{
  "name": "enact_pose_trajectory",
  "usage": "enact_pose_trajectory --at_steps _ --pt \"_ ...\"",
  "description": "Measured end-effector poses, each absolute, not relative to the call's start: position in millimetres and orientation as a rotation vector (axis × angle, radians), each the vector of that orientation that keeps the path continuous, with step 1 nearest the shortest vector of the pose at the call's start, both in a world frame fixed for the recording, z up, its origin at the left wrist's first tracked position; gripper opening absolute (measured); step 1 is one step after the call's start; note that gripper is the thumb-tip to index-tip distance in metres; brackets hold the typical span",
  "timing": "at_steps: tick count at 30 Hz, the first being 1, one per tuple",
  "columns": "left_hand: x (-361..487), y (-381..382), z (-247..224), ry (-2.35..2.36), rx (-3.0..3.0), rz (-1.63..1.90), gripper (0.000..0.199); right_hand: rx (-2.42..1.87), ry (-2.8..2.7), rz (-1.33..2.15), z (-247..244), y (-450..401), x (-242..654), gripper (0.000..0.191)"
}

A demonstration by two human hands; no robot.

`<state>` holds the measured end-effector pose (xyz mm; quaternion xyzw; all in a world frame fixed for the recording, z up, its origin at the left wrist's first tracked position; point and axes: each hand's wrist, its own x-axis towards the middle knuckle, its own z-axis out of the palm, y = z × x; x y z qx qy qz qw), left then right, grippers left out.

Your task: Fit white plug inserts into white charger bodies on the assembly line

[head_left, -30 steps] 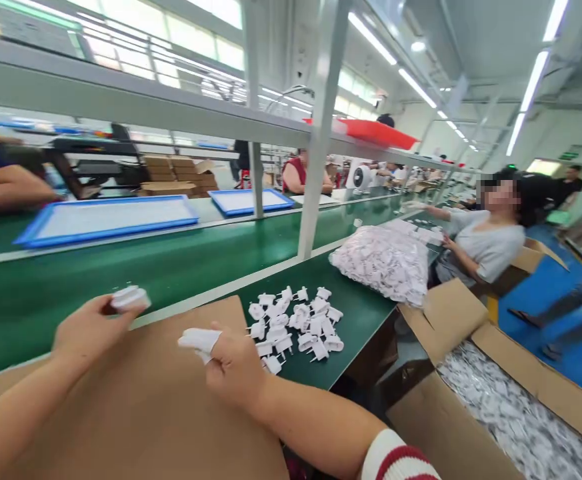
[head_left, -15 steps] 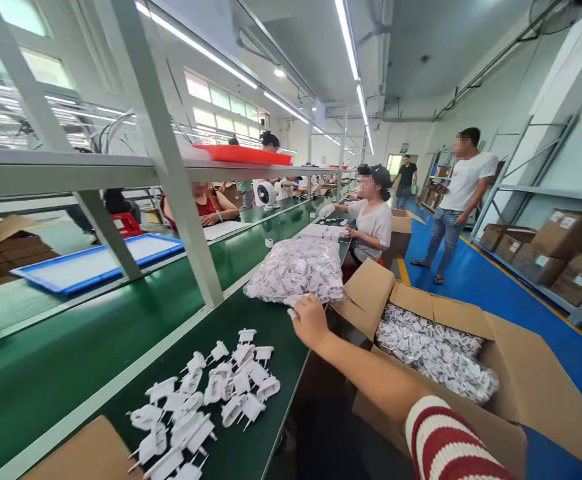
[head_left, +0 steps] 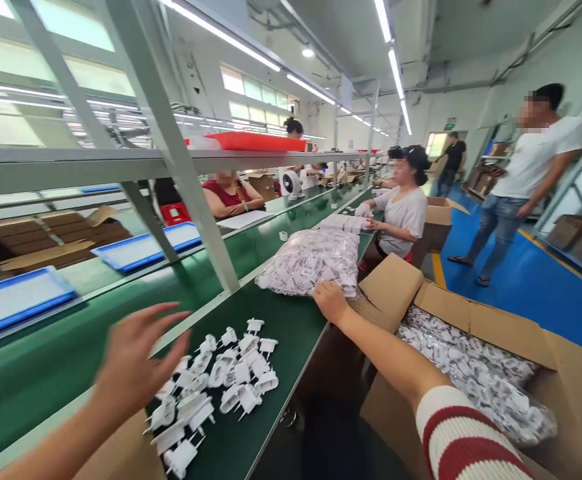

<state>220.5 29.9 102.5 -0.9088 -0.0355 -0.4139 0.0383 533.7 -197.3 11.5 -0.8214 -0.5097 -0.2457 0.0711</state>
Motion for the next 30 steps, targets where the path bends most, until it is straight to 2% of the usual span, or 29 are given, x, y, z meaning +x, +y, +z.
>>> enact_pose_trajectory --at_steps 5,13,19,26,30 --pt "311 -15 81 0.256 -3.000 -0.841 0.034 -2.497 -1.366 -0.707 8 -198 524 0.024" --pt "415 -55 47 0.208 -2.986 -0.402 0.056 -2.585 -1.225 -0.576 20 -205 514 0.022" --pt "429 -46 35 0.353 -2.796 -0.330 0.050 -2.607 -1.209 -0.496 21 -204 510 0.024" --pt "438 -43 33 0.343 -2.785 -0.316 0.027 -2.616 -1.296 -0.469 18 -208 501 0.021" --pt "431 -34 37 0.334 -2.791 -0.349 0.027 -2.593 -1.417 -0.496 24 -209 502 0.021"
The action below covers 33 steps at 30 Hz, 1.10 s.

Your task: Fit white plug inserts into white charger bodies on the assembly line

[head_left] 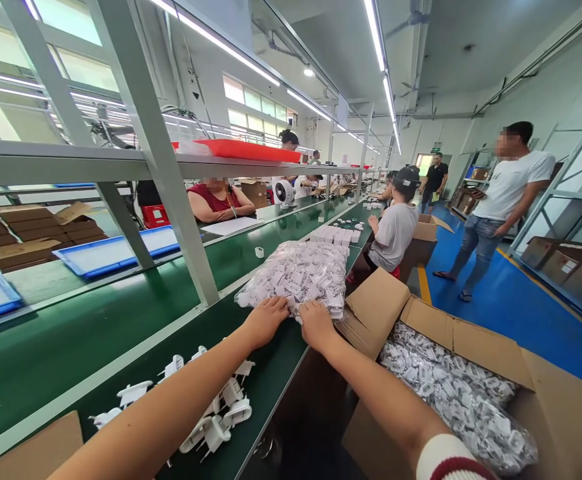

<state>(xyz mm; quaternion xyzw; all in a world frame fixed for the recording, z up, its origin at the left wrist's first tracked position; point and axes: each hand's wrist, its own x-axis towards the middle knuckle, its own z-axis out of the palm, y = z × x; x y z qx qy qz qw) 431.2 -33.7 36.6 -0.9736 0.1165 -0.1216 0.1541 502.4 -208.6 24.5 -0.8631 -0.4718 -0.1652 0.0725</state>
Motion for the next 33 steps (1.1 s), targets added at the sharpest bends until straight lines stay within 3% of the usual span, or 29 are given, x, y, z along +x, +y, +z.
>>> enact_pose_trajectory --at_steps 13,28,33 --pt "430 -22 52 0.383 -2.749 -0.359 0.023 -2.559 -1.829 -0.515 49 -192 512 0.017" --pt "432 17 56 0.128 -2.841 -0.394 0.025 -2.716 -1.526 -0.545 65 -287 538 0.017" --pt "420 -9 51 0.201 -2.850 -0.452 0.022 -2.634 -1.598 -0.574 71 -270 517 0.015"
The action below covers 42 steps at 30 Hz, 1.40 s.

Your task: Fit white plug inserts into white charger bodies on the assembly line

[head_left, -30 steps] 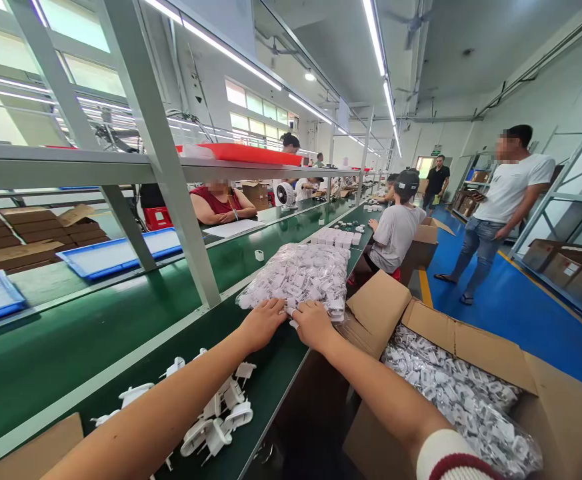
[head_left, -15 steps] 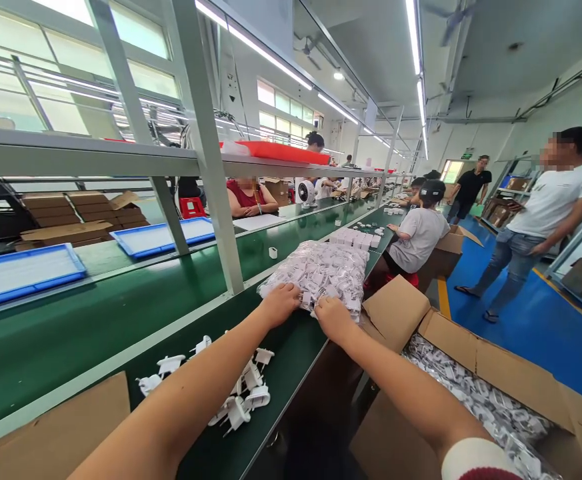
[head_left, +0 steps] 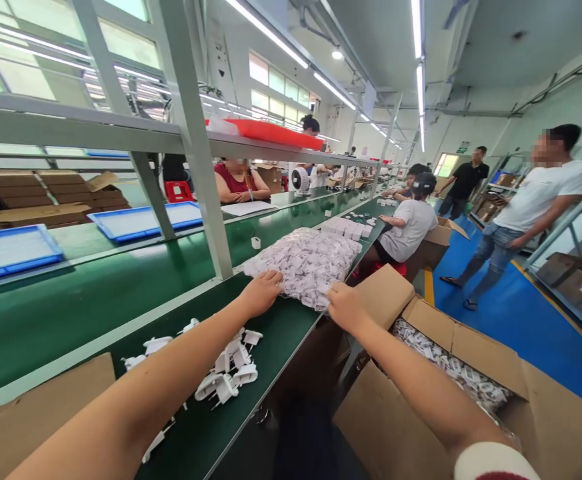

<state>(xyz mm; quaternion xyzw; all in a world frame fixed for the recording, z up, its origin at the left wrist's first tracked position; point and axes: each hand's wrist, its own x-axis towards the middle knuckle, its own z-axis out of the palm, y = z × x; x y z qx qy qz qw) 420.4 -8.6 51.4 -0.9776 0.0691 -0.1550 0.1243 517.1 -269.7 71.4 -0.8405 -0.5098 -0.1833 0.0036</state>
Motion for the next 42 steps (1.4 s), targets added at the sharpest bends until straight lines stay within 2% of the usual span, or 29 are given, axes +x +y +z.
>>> enact_pose_trajectory --at_steps 4,8,12,20,26,32,35,38,42 --pt "415 -25 36 0.325 -2.848 -0.516 0.029 -2.524 -1.837 -0.507 72 -222 497 0.018" --pt "417 -11 17 0.294 -2.891 -0.562 0.037 -2.536 -1.937 -0.412 73 -185 505 0.024" --pt "419 -7 21 0.276 -2.925 -0.481 0.035 -2.615 -1.953 -0.321 77 -172 511 0.021" --pt "431 -15 57 0.165 -2.954 -0.202 0.037 -2.690 -2.008 -0.246 103 -183 511 0.019" --pt "430 -15 68 0.115 -3.050 -0.178 0.034 -2.767 -1.970 -0.213 124 -225 529 0.018" --pt "425 -7 73 -0.154 -3.191 -0.151 0.025 -2.795 -1.910 -0.263 131 -240 549 0.017" --pt "416 -9 71 -0.330 -3.257 -0.200 0.025 -2.749 -1.871 -0.360 129 -220 542 0.023" --pt "413 -20 69 -0.680 -3.253 -0.267 0.038 -2.672 -1.897 -0.470 120 -186 532 0.027" --pt "423 -32 64 -1.063 -3.233 -0.186 0.053 -2.531 -2.090 -0.533 104 -140 527 0.023"
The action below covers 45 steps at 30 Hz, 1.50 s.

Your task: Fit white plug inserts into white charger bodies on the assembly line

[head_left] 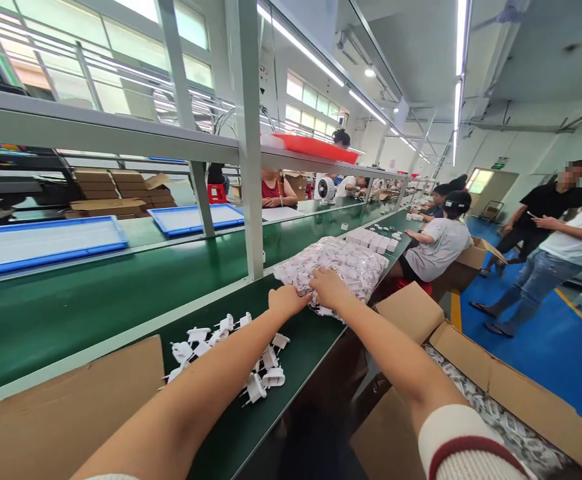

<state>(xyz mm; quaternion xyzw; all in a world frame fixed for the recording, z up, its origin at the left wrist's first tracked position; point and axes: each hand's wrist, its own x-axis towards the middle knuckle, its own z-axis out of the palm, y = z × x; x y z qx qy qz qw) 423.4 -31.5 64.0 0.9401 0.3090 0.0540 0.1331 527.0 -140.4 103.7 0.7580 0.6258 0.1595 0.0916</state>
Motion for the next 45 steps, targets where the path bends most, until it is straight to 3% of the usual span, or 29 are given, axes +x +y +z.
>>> enact_pose_trajectory --at_steps 15,21,26,34,40,45 --pt "448 -30 55 0.958 2.452 0.054 0.051 1.934 1.917 0.487 110 -92 540 0.022" --pt "452 -30 58 0.927 2.467 0.055 0.032 1.882 1.968 0.496 104 -100 549 0.026" --pt "443 -23 56 0.883 2.477 -0.029 0.033 1.810 2.098 0.361 101 -91 561 0.022" --pt "444 -15 57 0.843 2.501 -0.194 0.025 2.297 1.912 0.324 94 -65 563 0.027" --pt "437 -12 55 0.829 2.484 -0.287 0.041 2.806 1.604 0.425 98 -43 571 0.042" --pt "427 -1 57 0.865 2.458 -0.292 0.041 2.996 1.451 0.447 100 -30 578 0.047"
